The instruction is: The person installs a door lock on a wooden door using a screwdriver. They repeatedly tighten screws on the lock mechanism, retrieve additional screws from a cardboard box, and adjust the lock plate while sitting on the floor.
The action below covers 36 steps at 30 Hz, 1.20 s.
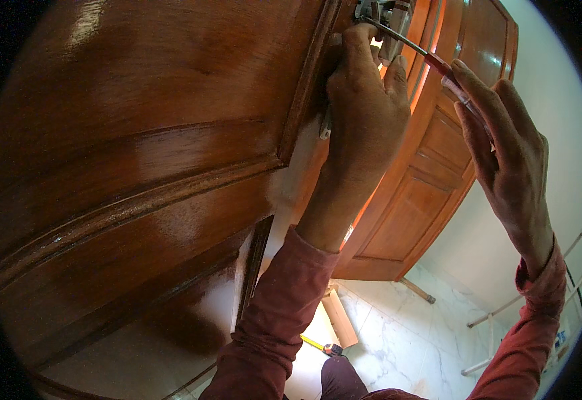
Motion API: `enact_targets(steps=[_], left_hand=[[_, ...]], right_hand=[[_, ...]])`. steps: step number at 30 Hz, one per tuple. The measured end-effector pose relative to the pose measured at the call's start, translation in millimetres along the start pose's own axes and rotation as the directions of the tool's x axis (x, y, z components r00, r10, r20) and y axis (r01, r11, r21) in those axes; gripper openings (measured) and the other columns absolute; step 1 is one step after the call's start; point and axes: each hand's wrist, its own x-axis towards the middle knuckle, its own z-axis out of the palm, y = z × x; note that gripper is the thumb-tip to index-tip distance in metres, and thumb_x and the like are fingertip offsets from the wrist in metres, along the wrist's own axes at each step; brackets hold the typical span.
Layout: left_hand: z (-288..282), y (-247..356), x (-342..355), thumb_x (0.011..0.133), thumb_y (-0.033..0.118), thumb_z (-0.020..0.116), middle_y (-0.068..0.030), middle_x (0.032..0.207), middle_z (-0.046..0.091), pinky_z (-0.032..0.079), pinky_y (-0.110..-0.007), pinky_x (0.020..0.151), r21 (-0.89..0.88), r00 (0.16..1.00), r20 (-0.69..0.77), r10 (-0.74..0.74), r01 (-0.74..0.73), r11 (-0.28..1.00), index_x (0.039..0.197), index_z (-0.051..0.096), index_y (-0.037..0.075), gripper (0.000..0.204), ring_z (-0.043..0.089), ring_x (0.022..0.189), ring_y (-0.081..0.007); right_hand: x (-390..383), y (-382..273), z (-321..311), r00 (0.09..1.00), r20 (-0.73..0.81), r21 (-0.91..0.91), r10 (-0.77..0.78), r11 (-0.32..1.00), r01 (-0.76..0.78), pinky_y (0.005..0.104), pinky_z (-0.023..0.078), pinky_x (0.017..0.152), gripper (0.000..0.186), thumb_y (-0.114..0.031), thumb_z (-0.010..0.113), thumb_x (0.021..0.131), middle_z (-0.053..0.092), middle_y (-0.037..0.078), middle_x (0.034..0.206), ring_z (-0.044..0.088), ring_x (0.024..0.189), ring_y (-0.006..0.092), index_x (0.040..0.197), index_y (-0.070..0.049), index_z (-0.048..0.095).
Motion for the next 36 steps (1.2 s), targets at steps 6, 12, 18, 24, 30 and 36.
enact_targets(steps=[6, 12, 18, 24, 30, 36], left_hand=[[2.0, -2.8, -0.8, 0.094, 0.007, 0.064, -0.0222, 0.107, 0.068, 0.057, -0.038, 0.085, 0.026, 1.0, -0.011, 0.004, -0.004, 1.0, 0.126, 0.05, -0.003, 0.036, 0.071, 0.096, -0.0282], [-1.4, -3.7, -6.4, 0.095, 0.008, 0.062, -0.0231, 0.11, 0.068, 0.057, -0.038, 0.085, 0.033, 0.999, 0.003, -0.033, 0.033, 0.999, 0.13, 0.049, -0.003, 0.039, 0.071, 0.098, -0.0279], [5.6, -9.3, -12.1, 0.097, 0.011, 0.062, -0.0226, 0.11, 0.067, 0.056, -0.038, 0.086, 0.051, 0.998, -0.057, 0.017, -0.014, 0.999, 0.133, 0.047, -0.003, 0.041, 0.07, 0.101, -0.0278], [5.5, -6.3, -9.2, 0.098, 0.013, 0.061, -0.0226, 0.11, 0.067, 0.055, -0.039, 0.089, 0.031, 0.999, -0.046, 0.008, -0.007, 0.999, 0.134, 0.046, -0.002, 0.042, 0.07, 0.102, -0.0288], [5.1, -2.5, -9.8, 0.098, 0.013, 0.061, -0.0216, 0.109, 0.068, 0.055, -0.038, 0.088, 0.031, 0.999, -0.034, -0.034, 0.035, 0.999, 0.133, 0.047, -0.001, 0.041, 0.07, 0.102, -0.0282], [2.4, -3.1, -13.5, 0.097, 0.012, 0.061, -0.0213, 0.109, 0.069, 0.054, -0.039, 0.086, 0.001, 0.997, -0.031, -0.067, 0.067, 0.998, 0.132, 0.047, 0.0, 0.04, 0.07, 0.101, -0.0279]], right_hand=[[3.6, 3.0, -3.9, 0.996, 0.019, -0.148, -0.09, 0.985, 0.092, 0.0233, 0.058, 0.051, 0.053, -0.008, 0.065, 0.093, 0.057, 0.002, 0.09, 0.061, 0.071, 0.0082, 0.144, -0.018, 0.053], [7.8, 8.1, 0.2, 0.993, 0.002, -0.038, -0.117, 0.992, 0.117, 0.0245, 0.057, 0.054, 0.05, -0.005, 0.065, 0.093, 0.062, 0.007, 0.096, 0.064, 0.072, 0.0119, 0.141, -0.016, 0.055], [12.1, 8.8, 0.0, 0.995, 0.001, 0.156, -0.096, 0.983, 0.095, 0.0273, 0.057, 0.056, 0.048, -0.002, 0.064, 0.092, 0.066, 0.012, 0.104, 0.066, 0.076, 0.0154, 0.139, -0.01, 0.055], [8.5, 2.8, -3.4, 0.997, 0.067, 0.091, -0.032, 0.996, 0.025, 0.0319, 0.057, 0.061, 0.045, -0.003, 0.065, 0.093, 0.067, 0.012, 0.104, 0.066, 0.079, 0.0181, 0.137, -0.007, 0.056], [14.5, 12.4, 5.5, 0.998, 0.013, 0.399, 0.065, 0.914, -0.064, 0.0348, 0.054, 0.068, 0.037, -0.018, 0.058, 0.102, 0.069, 0.013, 0.105, 0.066, 0.082, 0.0184, 0.137, -0.007, 0.057], [17.5, 5.7, -7.0, 0.974, 0.192, 0.334, 0.123, 0.925, -0.182, 0.0322, 0.053, 0.073, 0.036, -0.022, 0.055, 0.104, 0.07, 0.014, 0.111, 0.069, 0.092, 0.016, 0.136, -0.005, 0.058]])
